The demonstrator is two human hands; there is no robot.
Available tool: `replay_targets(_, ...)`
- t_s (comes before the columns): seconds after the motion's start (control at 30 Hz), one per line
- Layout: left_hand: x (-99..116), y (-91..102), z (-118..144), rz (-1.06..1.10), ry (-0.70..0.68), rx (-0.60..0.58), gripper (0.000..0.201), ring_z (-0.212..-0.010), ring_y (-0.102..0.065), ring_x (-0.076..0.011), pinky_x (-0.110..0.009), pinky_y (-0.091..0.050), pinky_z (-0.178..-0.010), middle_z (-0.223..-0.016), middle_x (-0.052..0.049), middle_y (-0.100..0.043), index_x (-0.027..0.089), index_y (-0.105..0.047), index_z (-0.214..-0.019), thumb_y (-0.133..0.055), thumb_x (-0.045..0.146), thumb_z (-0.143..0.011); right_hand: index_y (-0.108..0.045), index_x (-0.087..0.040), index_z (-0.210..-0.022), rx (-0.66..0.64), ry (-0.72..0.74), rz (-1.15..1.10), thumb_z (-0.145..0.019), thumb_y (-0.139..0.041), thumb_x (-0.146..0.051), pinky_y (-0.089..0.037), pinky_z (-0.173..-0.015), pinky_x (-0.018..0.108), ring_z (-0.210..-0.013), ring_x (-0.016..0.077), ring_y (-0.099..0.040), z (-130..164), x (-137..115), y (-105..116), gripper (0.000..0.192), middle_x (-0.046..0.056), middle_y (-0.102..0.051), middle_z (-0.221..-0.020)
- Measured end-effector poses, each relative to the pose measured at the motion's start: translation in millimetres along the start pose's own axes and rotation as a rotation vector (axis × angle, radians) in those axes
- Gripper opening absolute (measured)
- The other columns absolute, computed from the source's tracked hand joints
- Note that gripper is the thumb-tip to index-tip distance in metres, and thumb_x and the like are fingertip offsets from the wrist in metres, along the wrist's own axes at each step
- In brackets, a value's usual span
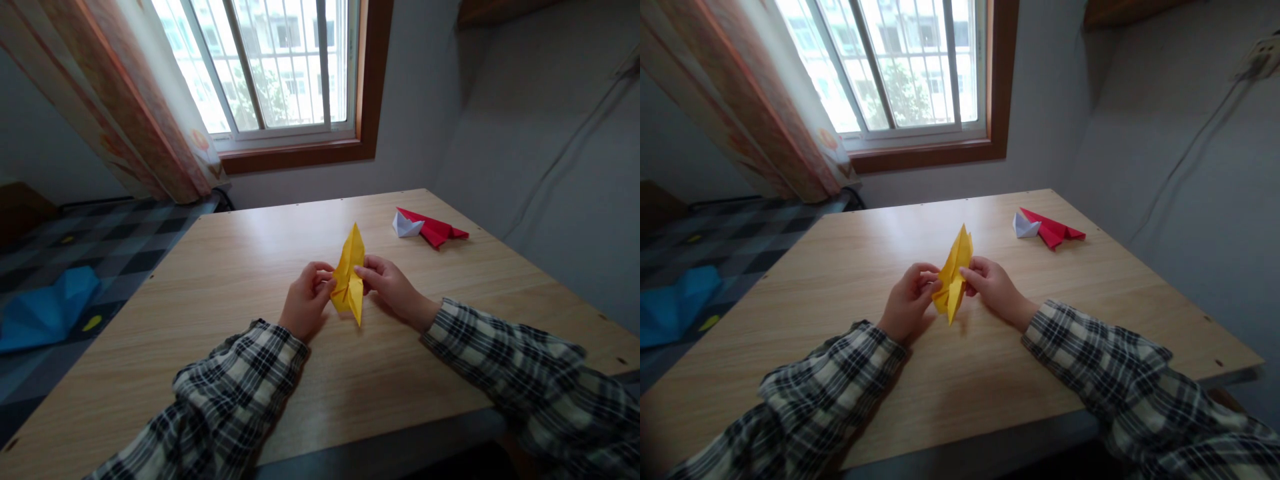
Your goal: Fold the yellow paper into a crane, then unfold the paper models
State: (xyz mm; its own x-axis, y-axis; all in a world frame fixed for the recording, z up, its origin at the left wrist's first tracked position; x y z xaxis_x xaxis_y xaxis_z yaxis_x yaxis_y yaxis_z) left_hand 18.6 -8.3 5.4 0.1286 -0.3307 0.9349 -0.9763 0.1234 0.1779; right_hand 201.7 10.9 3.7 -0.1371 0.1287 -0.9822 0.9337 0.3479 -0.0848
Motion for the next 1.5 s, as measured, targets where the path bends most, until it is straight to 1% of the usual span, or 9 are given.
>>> replay_targets(0.13, 0.6, 0.8, -0.4, 0.029, -0.03, 0.06, 0.02, -0.059, -0.057, -0.0089, -0.02, -0.046, -0.056, -0.071, 0.007, -0.058, 0.022, -0.048, -0.088, -0.066, 0.025, -0.082, -0.056, -0.021, -0.084, 0.039, 0.003, -0.025, -0.082, -0.073, -0.047, -0.046, -0.057, 0.027, -0.063, 0.0129, -0.055, -0.6, 4.0, 2.1, 0.031, -0.002, -0.059, -0.073)
replay_targets(0.27, 2.8, 2.8, -2.6, -0.042, -0.074, 0.059, 0.003, -0.072, -0.061, -0.0136, -0.026, -0.051, -0.067, -0.076, 0.001, -0.065, 0.019, -0.061, -0.082, -0.061, 0.022, -0.082, -0.046, -0.024, -0.083, 0.104, 0.085, 0.013, -0.081, -0.077, -0.043, -0.045, -0.055, 0.025, -0.06, 0.011, -0.054, 0.3, 7.9, 4.7, 0.036, -0.006, -0.053, -0.071)
replay_targets(0.4, 2.6, 4.6, -2.7, -0.049, -0.005, 0.071, 0.017, -0.086, -0.065, -0.0188, -0.035, -0.053, -0.082, -0.093, -0.005, -0.072, 0.018, -0.071, -0.093, -0.059, 0.024, -0.082, -0.046, -0.025, -0.087, 0.062, 0.161, 0.083, -0.086, -0.071, -0.038, -0.046, -0.055, 0.026, -0.06, 0.0108, -0.055, 2.9, 6.5, 2.8, 0.029, -0.007, -0.052, -0.072)
replay_targets(0.53, -1.0, 1.9, 0.1, 0.149, 0.128, 0.047, 0.024, -0.081, -0.065, -0.0172, -0.032, -0.054, -0.075, -0.093, -0.004, -0.071, 0.018, -0.069, -0.103, -0.067, 0.027, -0.081, -0.052, -0.026, -0.099, -0.026, 0.164, 0.117, -0.09, -0.065, -0.035, -0.045, -0.055, 0.027, -0.059, 0.0115, -0.054, 5.7, 3.8, -0.6, 0.019, -0.007, -0.055, -0.069)
replay_targets(0.7, -3.2, -3.0, 2.2, 0.36, 0.213, -0.001, 0.035, -0.085, -0.068, -0.0172, -0.03, -0.055, -0.075, -0.106, -0.007, -0.072, 0.018, -0.07, -0.112, -0.073, 0.022, -0.077, -0.058, -0.024, -0.116, -0.041, 0.167, 0.188, -0.091, -0.062, -0.031, -0.046, -0.057, 0.028, -0.06, 0.012, -0.055, 6.9, 3.6, 0.1, 0.026, -0.006, -0.055, -0.069)
replay_targets(0.97, -0.1, -0.7, 1.7, 0.308, 0.21, 0.068, 0.04, -0.1, -0.069, -0.0223, -0.038, -0.055, -0.09, -0.117, -0.01, -0.074, 0.017, -0.073, -0.117, -0.072, 0.022, -0.077, -0.057, -0.023, -0.102, -0.043, 0.187, 0.207, -0.095, -0.058, -0.032, -0.05, -0.061, 0.029, -0.062, 0.0126, -0.06, 8.0, 1.8, 2.2, 0.012, -0.004, -0.059, -0.072)
replay_targets(1.17, -0.5, 0.1, 1.7, 0.287, 0.196, 0.055, 0.044, -0.102, -0.068, -0.0224, -0.04, -0.054, -0.093, -0.122, -0.01, -0.072, 0.017, -0.069, -0.122, -0.073, 0.024, -0.079, -0.053, -0.021, -0.087, -0.016, 0.14, 0.136, -0.09, -0.066, -0.042, -0.05, -0.059, 0.028, -0.065, 0.0123, -0.061, 7.4, -0.9, 0.7, 0.025, -0.002, -0.059, -0.076)
replay_targets(1.33, -3.5, -2.9, 3.6, 0.298, 0.189, 0.005, 0.049, -0.102, -0.068, -0.0229, -0.038, -0.056, -0.088, -0.123, -0.013, -0.07, 0.016, -0.064, -0.128, -0.073, 0.03, -0.083, -0.047, -0.024, -0.092, 0.006, 0.108, -0.018, -0.083, -0.074, -0.039, -0.052, -0.061, 0.028, -0.067, 0.0117, -0.062, 5.7, 3.1, 0.3, 0.032, -0.003, -0.065, -0.085)
replay_targets(1.5, -2.9, -2.4, 3.4, 0.212, 0.119, -0.022, 0.046, -0.107, -0.067, -0.0237, -0.04, -0.056, -0.091, -0.124, -0.013, -0.069, 0.016, -0.063, -0.128, -0.07, 0.028, -0.084, -0.046, -0.025, -0.1, 0.048, 0.088, -0.02, -0.083, -0.075, -0.039, -0.05, -0.062, 0.028, -0.065, 0.013, -0.063, 6.2, 4.9, 4.2, 0.037, -0.004, -0.067, -0.076)
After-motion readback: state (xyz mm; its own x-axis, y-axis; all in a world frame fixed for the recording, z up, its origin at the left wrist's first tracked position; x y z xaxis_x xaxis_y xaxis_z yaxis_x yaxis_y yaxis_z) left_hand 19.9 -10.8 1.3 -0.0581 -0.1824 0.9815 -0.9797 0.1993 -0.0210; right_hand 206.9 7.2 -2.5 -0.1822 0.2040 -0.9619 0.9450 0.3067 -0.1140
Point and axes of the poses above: each hand's wrist, its own z-axis away from the middle knuckle, its own y-axis out of the back of the hand, x = y × z, the point moved 2 cm from there along -z, towards the middle knuckle
